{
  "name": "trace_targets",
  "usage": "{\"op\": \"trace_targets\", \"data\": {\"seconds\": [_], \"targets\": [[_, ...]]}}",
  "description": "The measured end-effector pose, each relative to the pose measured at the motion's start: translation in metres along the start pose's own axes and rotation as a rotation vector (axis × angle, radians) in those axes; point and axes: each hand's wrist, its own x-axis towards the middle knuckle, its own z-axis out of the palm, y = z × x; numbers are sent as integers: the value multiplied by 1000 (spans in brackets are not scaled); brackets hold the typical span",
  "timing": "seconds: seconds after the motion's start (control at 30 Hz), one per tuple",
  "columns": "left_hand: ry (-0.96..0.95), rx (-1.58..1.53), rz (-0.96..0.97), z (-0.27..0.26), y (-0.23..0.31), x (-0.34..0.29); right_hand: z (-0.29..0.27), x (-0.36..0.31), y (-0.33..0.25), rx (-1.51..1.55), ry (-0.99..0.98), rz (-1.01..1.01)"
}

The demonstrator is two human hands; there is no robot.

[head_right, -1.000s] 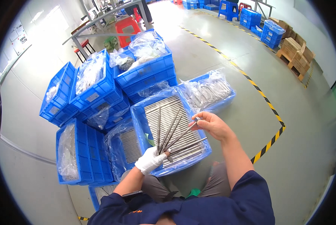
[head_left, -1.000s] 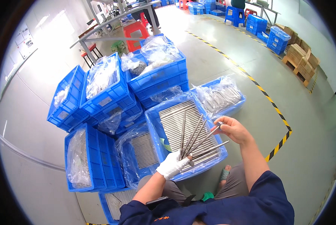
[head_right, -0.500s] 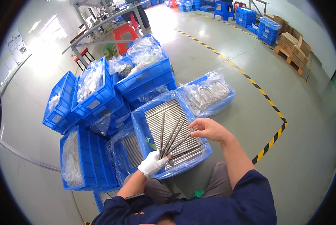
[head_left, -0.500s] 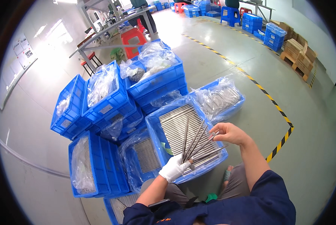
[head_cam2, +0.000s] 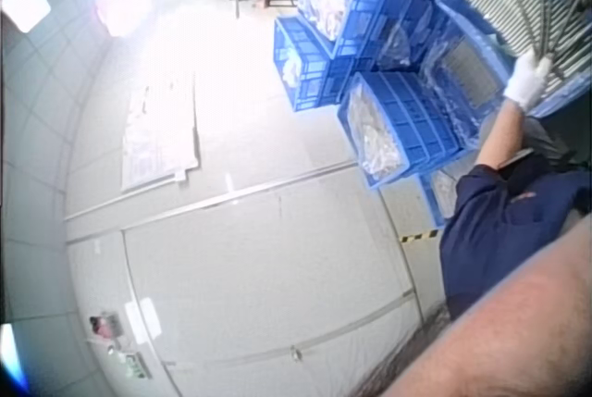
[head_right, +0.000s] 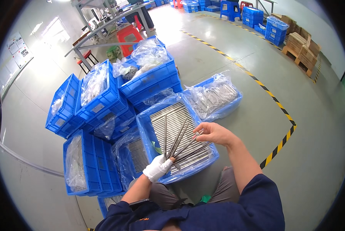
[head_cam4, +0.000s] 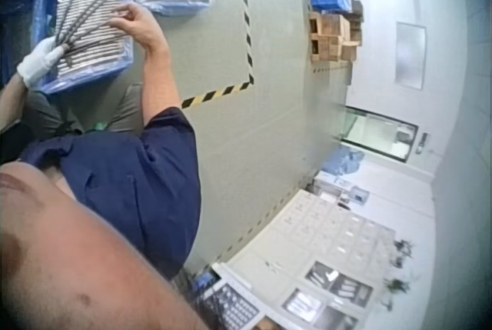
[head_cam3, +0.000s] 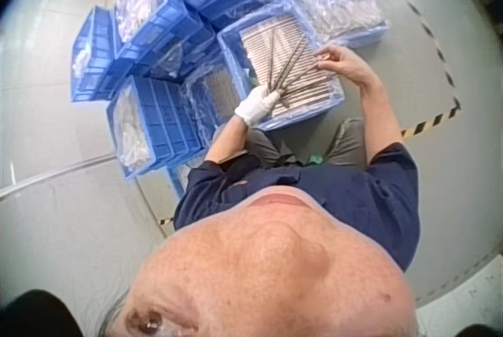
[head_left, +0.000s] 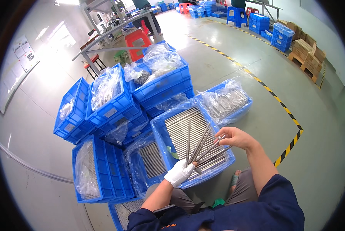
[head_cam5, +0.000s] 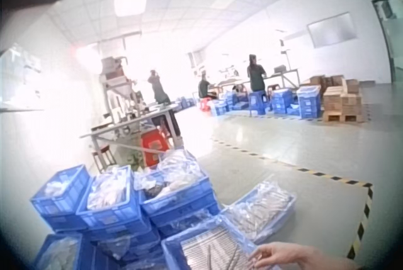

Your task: The person takes metal rods from a blue crate, tests them by sliding a round metal gauge onto each rod's end by hand, and places the rods into another blue crate.

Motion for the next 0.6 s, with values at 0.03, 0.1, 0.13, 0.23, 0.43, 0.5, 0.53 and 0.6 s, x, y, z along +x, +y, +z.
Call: {"op": "trace_targets", "data": {"seconds": [0.03, 0.1, 0.13, 0.23, 0.43, 0.5, 0.53, 0.6], "targets": [[16, -9, -25, -1, -5, 0, 1, 1, 0, 1, -3, -1], [28, -19, -50, -2, -5, 0, 2, 2, -1, -35, 21, 44], [45, 39, -31, -1, 0, 0, 2, 2, 0, -35, 24, 44], [71, 120, 15, 0, 2, 2, -1, 3, 4, -66, 44, 56], [79, 219, 68, -3, -1, 4, -2, 6, 5, -34, 5, 66], [83, 269, 79, -3, 0, 5, 0, 7, 5, -18, 5, 72], [89, 272, 74, -3, 1, 4, 0, 7, 5, -2, 4, 77], [94, 277, 70, -3, 1, 4, 0, 7, 5, -7, 7, 71]]}}
